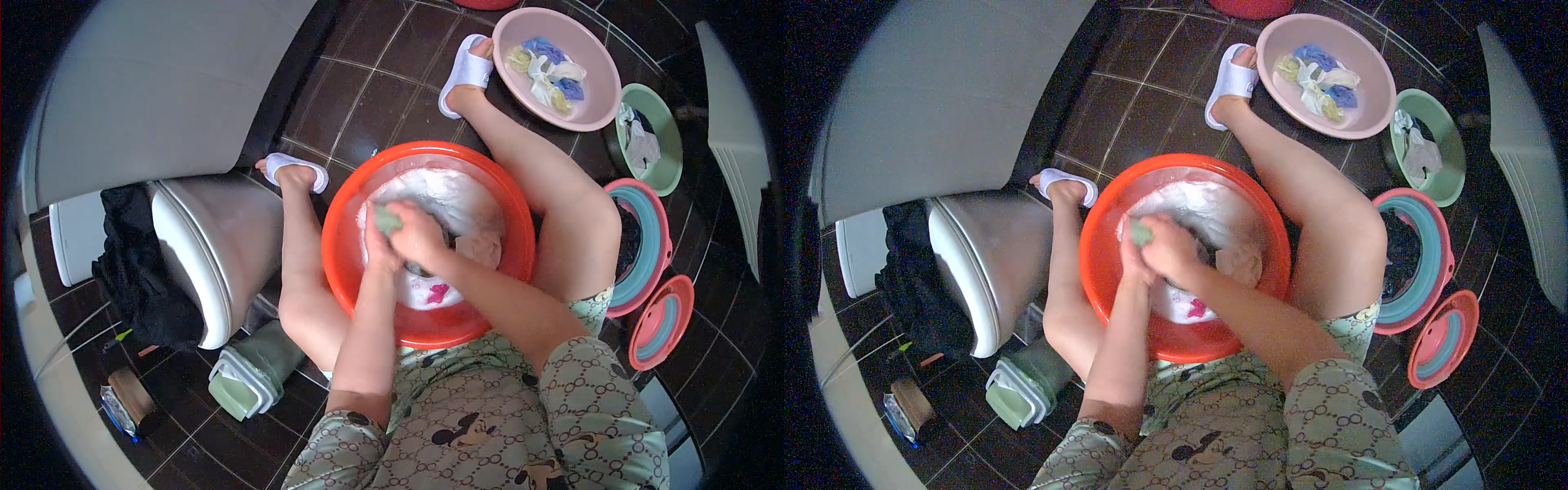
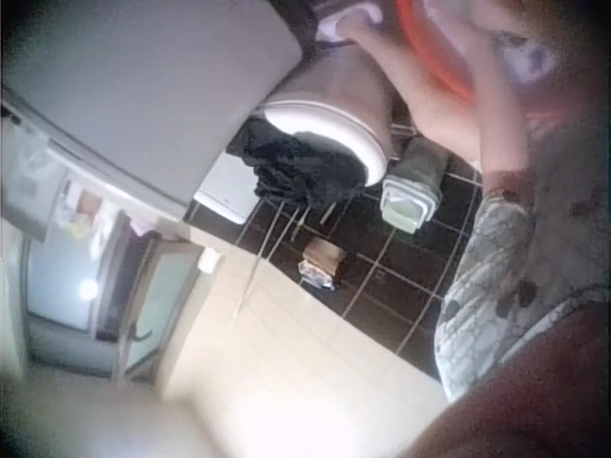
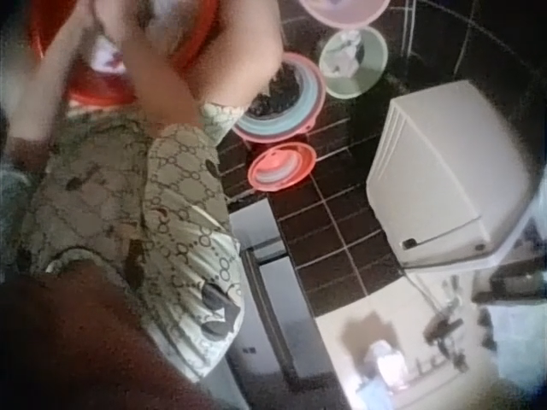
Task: The person washes various pieces of clothing by hand in a basin of soapy water, rubbing the fabric together, wringing them out, and placing them into other basins.
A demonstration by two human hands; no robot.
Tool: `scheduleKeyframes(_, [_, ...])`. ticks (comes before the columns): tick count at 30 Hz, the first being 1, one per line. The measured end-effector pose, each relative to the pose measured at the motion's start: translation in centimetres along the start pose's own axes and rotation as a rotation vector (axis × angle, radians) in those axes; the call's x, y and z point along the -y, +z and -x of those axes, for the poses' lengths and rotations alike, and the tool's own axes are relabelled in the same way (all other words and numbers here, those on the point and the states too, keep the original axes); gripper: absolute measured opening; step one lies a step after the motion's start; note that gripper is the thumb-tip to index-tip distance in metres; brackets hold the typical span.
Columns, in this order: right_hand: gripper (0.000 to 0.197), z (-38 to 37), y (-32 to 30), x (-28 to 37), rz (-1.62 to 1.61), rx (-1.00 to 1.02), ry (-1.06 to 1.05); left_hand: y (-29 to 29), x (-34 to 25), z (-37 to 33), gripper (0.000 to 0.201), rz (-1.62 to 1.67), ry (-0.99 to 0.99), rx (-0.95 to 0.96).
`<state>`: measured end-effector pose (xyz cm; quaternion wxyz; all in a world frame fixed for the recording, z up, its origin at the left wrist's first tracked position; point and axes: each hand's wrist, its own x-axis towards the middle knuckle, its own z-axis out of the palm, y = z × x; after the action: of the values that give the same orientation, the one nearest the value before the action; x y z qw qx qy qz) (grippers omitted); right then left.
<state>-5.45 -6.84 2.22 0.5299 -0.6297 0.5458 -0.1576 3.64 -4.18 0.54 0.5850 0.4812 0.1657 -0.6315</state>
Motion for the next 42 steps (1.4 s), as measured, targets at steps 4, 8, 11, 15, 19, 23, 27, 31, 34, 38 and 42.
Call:
scheduleKeyframes(4, [0.029, 7.3, -1.9, 5.6, -0.036, 0.024, -0.307, -3.3, -2.5, 0.2, 0.039, 0.048, -0.179, 0.377])
scheduleKeyframes(8, [0.033, 7.5, -1.7, 5.6, 0.043, -0.049, -0.395, -6.1, -0.6, -1.1, 0.034, -0.08, -0.003, 0.426])
scheduleKeyframes(11, [0.034, 1.8, -2.6, 1.5, 0.145, -0.297, -0.171, -0.5, 2.1, 1.0, 0.034, -0.111, 0.085, 0.107])
scheduleKeyframes(15, [0.025, 2.7, -1.6, 1.7, 0.109, -0.296, -0.236, 0.5, 1.5, 2.3, 0.038, -0.055, 0.043, 0.263])
scheduleKeyframes(19, [0.017, 5.8, -0.9, 4.2, 0.073, -0.221, -0.364, -2.0, -0.2, 1.9, 0.042, 0.134, -0.145, 0.502])
scheduleKeyframes(23, [0.032, -0.6, -2.0, -0.7, 0.053, -0.179, 0.016, 2.3, 0.4, 4.9, 0.04, -0.026, -0.014, -0.113])
scheduleKeyframes(27, [0.034, -4.1, -1.3, -5.5, 0.057, -0.127, 0.047, 0.7, 0.0, 3.0, 0.036, -0.025, 0.085, -0.042])
scheduleKeyframes(31, [0.035, -5.1, -0.9, -5.8, 0.121, -0.28, 0.047, -4.1, 0.8, -1.8, 0.032, -0.32, 0.329, -0.281])
scheduleKeyframes(34, [0.035, -2.7, 1.6, -3.4, 0.296, 0.022, -0.09, -7.2, 2.1, -3.4, 0.041, -0.479, 0.459, -0.365])
scheduleKeyframes(38, [0.032, -6.1, 4.7, -9.4, 0.23, 0.548, -0.178, -6.4, 2.0, -3.7, 0.03, -0.898, 0.205, -0.532])
scheduleKeyframes(42, [0.036, -9.4, 5.9, -16.7, 0.357, 0.411, 0.075, -5.0, 3.5, -6.2, 0.028, -1.136, -0.107, -0.555])
